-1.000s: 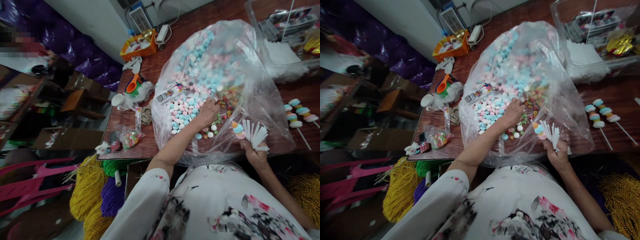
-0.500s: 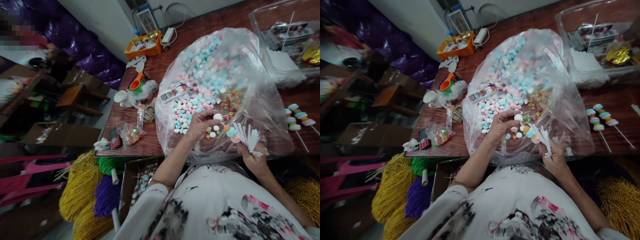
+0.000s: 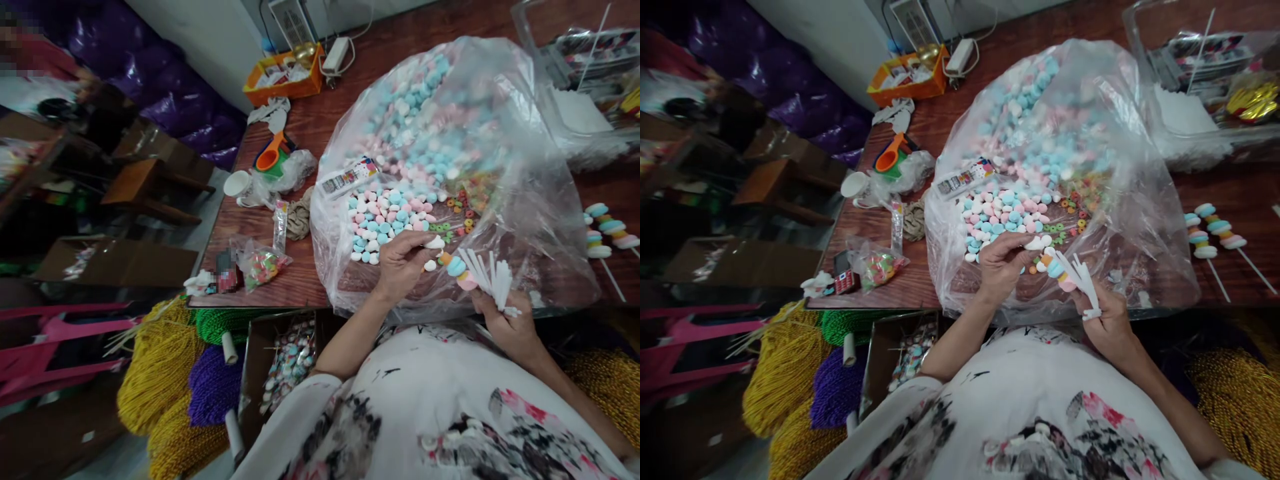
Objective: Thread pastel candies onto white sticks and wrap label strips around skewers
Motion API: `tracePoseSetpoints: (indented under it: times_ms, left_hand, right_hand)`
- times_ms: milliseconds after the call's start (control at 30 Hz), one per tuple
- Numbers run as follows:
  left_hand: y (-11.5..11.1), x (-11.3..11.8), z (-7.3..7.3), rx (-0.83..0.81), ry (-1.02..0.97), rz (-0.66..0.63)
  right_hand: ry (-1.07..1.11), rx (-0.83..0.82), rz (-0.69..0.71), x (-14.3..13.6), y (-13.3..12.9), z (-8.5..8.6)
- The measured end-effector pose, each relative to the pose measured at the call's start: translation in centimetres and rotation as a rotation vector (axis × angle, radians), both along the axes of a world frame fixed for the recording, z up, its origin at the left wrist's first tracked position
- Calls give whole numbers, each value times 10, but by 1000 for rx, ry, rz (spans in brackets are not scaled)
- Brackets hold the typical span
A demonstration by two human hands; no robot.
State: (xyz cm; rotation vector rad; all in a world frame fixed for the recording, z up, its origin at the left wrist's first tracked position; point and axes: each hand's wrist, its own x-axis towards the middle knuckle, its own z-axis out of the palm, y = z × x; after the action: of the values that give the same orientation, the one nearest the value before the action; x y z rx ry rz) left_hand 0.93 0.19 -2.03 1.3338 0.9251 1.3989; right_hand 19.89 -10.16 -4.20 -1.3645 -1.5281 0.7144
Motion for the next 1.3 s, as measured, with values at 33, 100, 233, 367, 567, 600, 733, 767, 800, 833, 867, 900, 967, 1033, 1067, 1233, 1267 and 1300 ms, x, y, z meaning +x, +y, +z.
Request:
tracePoseSetpoints:
  times_ms: [33, 100, 233, 367, 567, 600, 733, 767, 800, 833, 867, 900, 967, 1033, 1067, 1233, 1267, 1300]
  left_hand:
    - [-1, 1, -2, 6, 9, 21]
    - [-4, 3, -4, -41, -31, 56]
    - [-8, 9, -3, -303, -285, 34]
    - [-7, 8, 4, -487, -395, -26]
    - [-9, 9, 8, -495, -443, -35]
    - [-11, 10, 7, -486, -450, -39]
    - [-15, 11, 1, -395, -412, -43]
    - [-16, 10, -1, -346, -383, -40]
    - [-16, 9, -4, -283, -344, -34]
    - [-15, 8, -6, -205, -291, -28]
    - [-15, 6, -7, -110, -221, -17]
    - [-14, 3, -8, -2, -140, -2]
    - [-13, 0, -9, 229, 29, 34]
    - [-12, -3, -7, 422, 154, 67]
    - [-11, -3, -6, 487, 193, 78]
    - [-12, -2, -5, 562, 292, 140]
    - [-12, -1, -6, 559, 304, 151]
    - [-12, -1, -6, 556, 315, 157]
  right_hand:
    - [0, 8, 0, -2, 0, 2]
    - [8, 31, -9, -8, 0, 6]
    - [48, 49, -21, -15, 1, 6]
    - [54, 4, -24, -13, -1, -1]
    - [40, -2, -14, -8, -6, -4]
    - [39, 7, -7, -8, -6, -4]
    - [48, 20, 29, -8, -5, -3]
    - [55, 12, 36, -8, -5, -4]
    - [63, 0, 42, -8, -5, -5]
    - [69, -16, 45, -8, -6, -6]
    - [75, -29, 44, -8, -7, -7]
    - [84, -39, 40, -9, -7, -8]
    - [108, -52, 30, -9, -8, -10]
    - [139, -68, 19, -11, -9, -9]
    - [160, -83, 11, -12, -10, -9]
    - [265, -135, -35, -25, -10, -5]
    - [287, -134, -37, -29, -9, -6]
    - [310, -136, -37, -31, -8, -7]
